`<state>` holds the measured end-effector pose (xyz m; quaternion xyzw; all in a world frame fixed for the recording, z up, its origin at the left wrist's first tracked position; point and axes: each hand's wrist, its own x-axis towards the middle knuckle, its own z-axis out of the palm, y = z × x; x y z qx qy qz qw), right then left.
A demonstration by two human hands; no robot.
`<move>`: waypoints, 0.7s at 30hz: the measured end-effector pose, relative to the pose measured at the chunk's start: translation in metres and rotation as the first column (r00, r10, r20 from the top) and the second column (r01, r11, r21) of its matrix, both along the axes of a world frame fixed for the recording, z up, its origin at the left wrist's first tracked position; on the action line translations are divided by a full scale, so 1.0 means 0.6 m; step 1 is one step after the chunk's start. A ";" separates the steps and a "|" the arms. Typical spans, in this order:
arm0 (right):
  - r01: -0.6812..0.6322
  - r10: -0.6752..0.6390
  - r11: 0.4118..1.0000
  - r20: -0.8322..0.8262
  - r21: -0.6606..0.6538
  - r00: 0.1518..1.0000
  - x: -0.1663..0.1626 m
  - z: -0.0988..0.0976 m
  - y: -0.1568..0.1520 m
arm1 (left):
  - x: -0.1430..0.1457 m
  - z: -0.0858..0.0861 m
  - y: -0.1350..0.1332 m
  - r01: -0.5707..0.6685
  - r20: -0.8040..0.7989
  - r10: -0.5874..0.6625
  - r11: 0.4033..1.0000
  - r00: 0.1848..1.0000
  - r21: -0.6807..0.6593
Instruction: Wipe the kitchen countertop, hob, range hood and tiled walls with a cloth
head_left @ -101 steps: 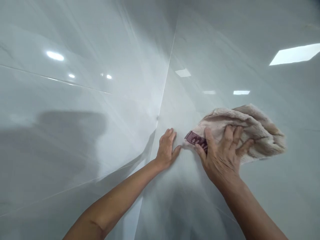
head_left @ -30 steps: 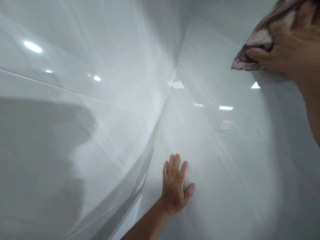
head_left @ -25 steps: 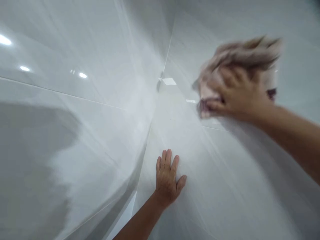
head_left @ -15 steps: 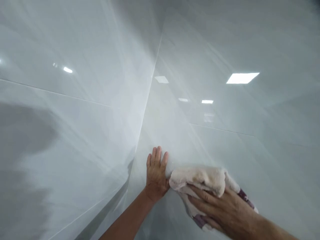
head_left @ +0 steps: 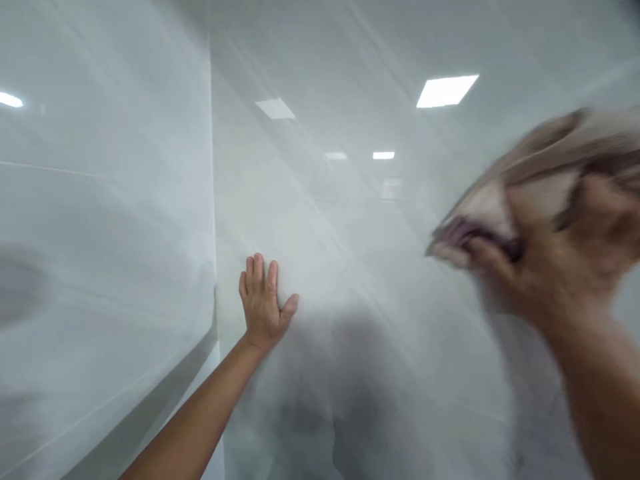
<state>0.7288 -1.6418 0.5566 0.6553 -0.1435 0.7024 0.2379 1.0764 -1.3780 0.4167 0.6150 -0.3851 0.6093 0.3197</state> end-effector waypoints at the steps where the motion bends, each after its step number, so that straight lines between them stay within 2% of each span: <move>1: 0.032 -0.037 0.997 -0.079 -0.073 0.996 0.020 -0.048 0.017 | -0.003 -0.001 -0.002 -0.001 -0.022 0.001 1.000 1.000 0.002; 2: 0.029 -0.047 0.995 -0.187 -0.097 0.981 0.041 -0.100 0.038 | -0.011 -0.006 -0.006 0.002 -0.048 -0.002 1.000 0.999 0.001; 4: -0.057 0.016 0.993 -0.346 -0.106 0.938 0.076 -0.214 0.082 | -0.045 -0.026 -0.019 0.034 -0.074 -0.033 0.999 0.997 0.008; 7: -0.211 0.166 0.977 -0.526 -0.026 0.834 0.094 -0.370 0.125 | -0.130 -0.079 -0.051 0.164 -0.042 -0.161 0.982 0.986 0.097; 9: -0.275 0.205 0.961 -0.589 -0.029 0.782 0.083 -0.436 0.126 | -0.185 -0.113 -0.075 0.260 -0.032 -0.258 0.949 0.966 0.180; 10: -0.282 0.209 0.959 -0.611 -0.024 0.764 0.072 -0.453 0.119 | -0.206 -0.126 -0.085 0.292 -0.032 -0.291 0.936 0.956 0.199; 12: -0.243 0.203 0.970 -0.601 0.015 0.773 0.040 -0.459 0.089 | -0.234 -0.140 -0.103 0.312 -0.030 -0.312 0.932 0.950 0.185; 13: -0.202 0.188 0.979 -0.550 0.036 0.814 0.018 -0.450 0.069 | -0.242 -0.141 -0.111 0.309 -0.034 -0.307 0.938 0.951 0.159; 15: -0.083 0.100 0.995 -0.359 0.063 0.928 -0.035 -0.421 0.017 | -0.254 -0.137 -0.127 0.294 -0.050 -0.290 0.949 0.956 0.114; 17: 0.043 -0.034 0.997 -0.134 0.069 0.990 -0.103 -0.389 -0.045 | -0.269 -0.132 -0.146 0.298 -0.055 -0.294 0.948 0.954 0.112; 19: 0.139 -0.141 0.986 0.018 0.092 0.990 -0.179 -0.363 -0.109 | -0.288 -0.129 -0.170 0.308 -0.034 -0.306 0.942 0.951 0.135; 21: 0.194 -0.219 0.967 0.144 0.168 0.965 -0.248 -0.341 -0.165 | -0.305 -0.131 -0.193 0.283 -0.005 -0.285 0.949 0.959 0.138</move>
